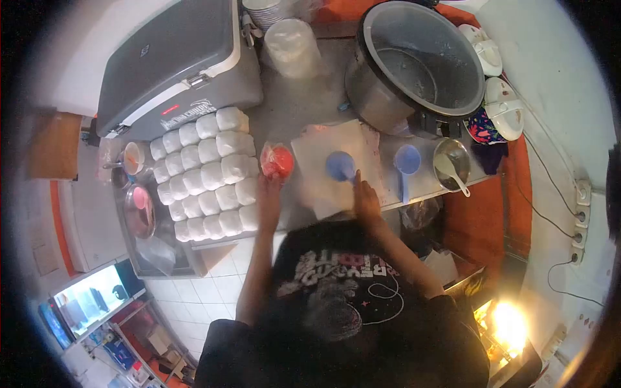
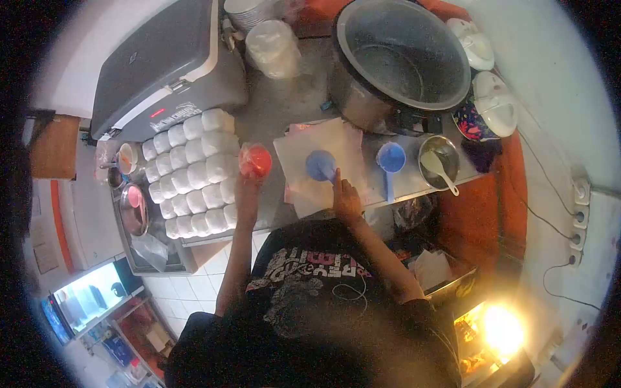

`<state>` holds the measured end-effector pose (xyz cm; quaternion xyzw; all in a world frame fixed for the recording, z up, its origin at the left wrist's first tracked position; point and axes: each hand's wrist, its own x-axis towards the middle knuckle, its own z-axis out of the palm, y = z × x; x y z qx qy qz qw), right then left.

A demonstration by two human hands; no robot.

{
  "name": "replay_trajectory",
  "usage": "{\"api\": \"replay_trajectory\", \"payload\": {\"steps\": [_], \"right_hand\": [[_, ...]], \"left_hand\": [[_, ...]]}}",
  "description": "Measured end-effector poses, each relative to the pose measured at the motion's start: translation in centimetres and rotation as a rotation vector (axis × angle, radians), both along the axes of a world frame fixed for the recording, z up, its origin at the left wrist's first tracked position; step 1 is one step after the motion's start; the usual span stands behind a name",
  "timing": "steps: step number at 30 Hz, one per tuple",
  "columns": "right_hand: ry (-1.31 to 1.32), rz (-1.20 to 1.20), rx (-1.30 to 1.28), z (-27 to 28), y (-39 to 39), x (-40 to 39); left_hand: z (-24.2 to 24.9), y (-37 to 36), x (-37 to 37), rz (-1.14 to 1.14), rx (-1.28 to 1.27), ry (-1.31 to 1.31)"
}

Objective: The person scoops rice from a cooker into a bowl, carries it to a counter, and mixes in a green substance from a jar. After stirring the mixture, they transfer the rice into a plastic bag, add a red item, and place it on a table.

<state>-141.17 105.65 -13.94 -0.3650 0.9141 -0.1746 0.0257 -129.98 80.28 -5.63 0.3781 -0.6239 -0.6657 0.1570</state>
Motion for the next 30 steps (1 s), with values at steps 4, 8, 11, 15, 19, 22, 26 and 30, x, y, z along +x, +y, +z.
{"api": "replay_trajectory", "payload": {"steps": [4,8,11,15,19,22,26,30], "right_hand": [[-0.101,-0.055,-0.048,2.1,-1.0,-0.9],[-0.538,-0.275,-0.592,5.8,1.4,-2.4],[-1.129,-0.500,-0.841,7.7,5.8,-3.5],[-1.144,-0.699,-1.011,9.7,13.8,-6.1],[-0.877,-0.791,-0.764,11.2,19.2,-10.0],[0.051,-0.735,-0.014,9.0,20.9,-13.0],[-0.085,-0.661,0.303,9.1,22.8,-15.2],[0.108,-0.619,0.076,10.1,27.8,-17.5]], "left_hand": [[0.7,0.3,0.4,-0.035,-0.162,-0.017],[-0.1,0.6,0.3,-0.053,-0.434,0.029],[2.3,1.6,-0.4,-0.188,-0.507,0.002],[0.3,3.7,-1.3,-0.246,-0.552,-0.098],[2.5,7.3,-4.2,-0.306,-0.221,0.169],[2.5,9.3,-5.5,-0.319,-0.281,0.144],[-0.3,10.6,-5.8,-0.440,-0.866,-0.017],[1.3,13.3,-4.5,-0.170,-0.240,-0.004]]}}
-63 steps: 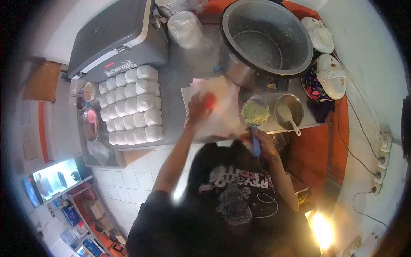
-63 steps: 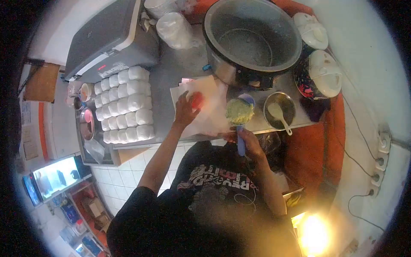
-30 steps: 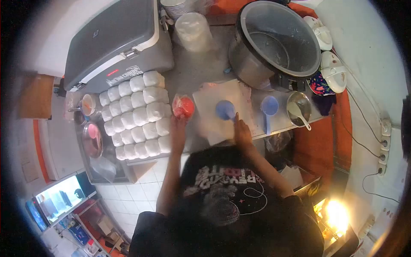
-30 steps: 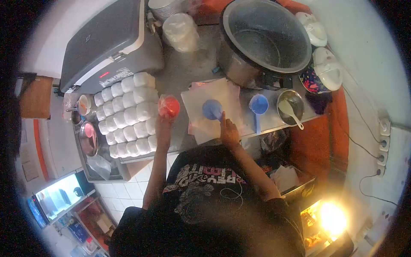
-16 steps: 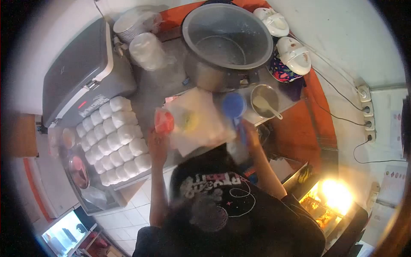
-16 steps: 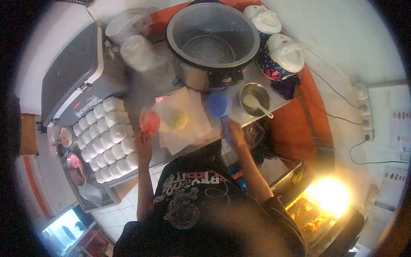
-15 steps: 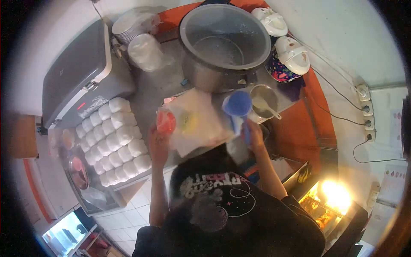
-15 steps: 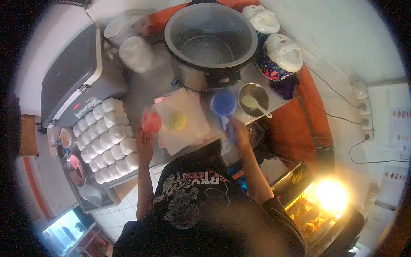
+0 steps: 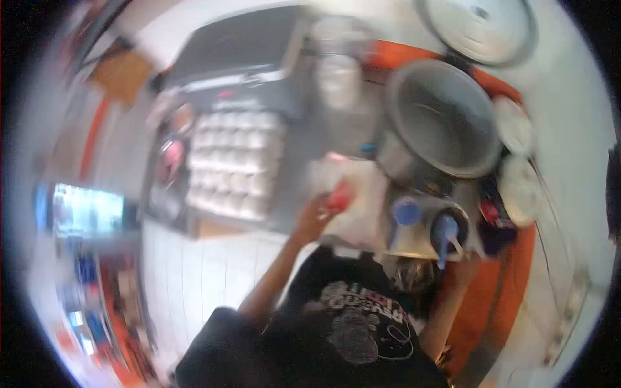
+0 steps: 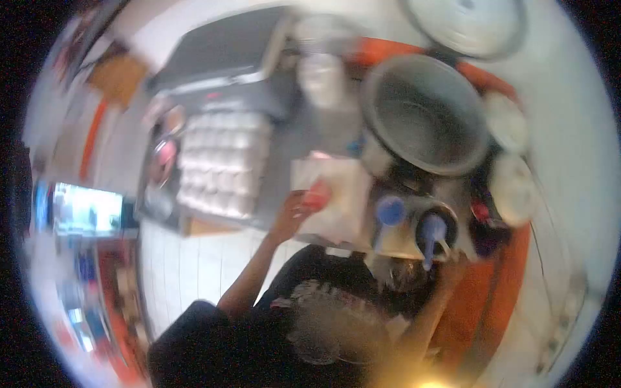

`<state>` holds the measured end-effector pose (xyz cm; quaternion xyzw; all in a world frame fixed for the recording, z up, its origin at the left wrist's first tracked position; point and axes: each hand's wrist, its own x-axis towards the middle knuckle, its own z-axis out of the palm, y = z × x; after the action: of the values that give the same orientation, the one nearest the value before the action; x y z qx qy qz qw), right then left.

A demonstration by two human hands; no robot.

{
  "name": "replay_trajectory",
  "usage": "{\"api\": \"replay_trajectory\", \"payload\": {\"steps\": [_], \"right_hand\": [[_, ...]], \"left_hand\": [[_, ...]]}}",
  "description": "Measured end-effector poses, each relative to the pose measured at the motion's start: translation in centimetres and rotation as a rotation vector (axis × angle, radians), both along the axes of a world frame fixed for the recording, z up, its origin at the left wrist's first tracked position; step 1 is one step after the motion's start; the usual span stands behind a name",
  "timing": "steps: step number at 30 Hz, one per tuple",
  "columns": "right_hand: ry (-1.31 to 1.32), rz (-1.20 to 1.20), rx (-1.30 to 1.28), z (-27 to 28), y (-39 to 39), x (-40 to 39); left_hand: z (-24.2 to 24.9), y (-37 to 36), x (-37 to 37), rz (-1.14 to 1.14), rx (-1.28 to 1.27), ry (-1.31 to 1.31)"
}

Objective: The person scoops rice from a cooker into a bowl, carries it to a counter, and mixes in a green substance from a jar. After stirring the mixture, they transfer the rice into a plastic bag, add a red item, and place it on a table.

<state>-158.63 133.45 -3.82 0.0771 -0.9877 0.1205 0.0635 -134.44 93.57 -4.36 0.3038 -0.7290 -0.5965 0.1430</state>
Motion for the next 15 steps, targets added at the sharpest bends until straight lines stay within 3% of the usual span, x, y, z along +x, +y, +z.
{"api": "replay_trajectory", "payload": {"steps": [1,3,4,7,9,10,13,15], "right_hand": [[-0.275,0.536,0.321,-2.0,6.0,-4.5],[-0.166,0.168,0.265,-3.1,5.3,-1.8],[-0.141,0.107,0.257,-3.3,4.9,-0.7],[-0.116,0.108,0.256,-3.9,3.2,0.3],[-0.114,0.125,0.265,-4.0,2.2,0.6],[-0.117,0.128,0.270,-4.0,1.9,0.8],[-0.103,0.144,0.271,-4.1,0.3,1.6],[-0.082,0.151,0.275,-4.6,-1.2,2.5]], "left_hand": [[0.7,0.1,1.0,0.113,-0.032,-0.020],[1.6,-0.1,1.6,0.100,-0.167,0.001],[2.6,0.0,2.3,0.153,-0.172,0.004],[4.8,-0.5,4.2,0.223,-0.201,-0.068],[3.7,-1.2,6.4,0.342,-0.032,-0.070],[3.5,-1.8,7.5,0.271,-0.337,-0.106],[3.6,-3.0,9.8,0.411,-0.384,-0.149],[3.7,-4.7,11.9,0.385,-0.298,-0.145]]}}
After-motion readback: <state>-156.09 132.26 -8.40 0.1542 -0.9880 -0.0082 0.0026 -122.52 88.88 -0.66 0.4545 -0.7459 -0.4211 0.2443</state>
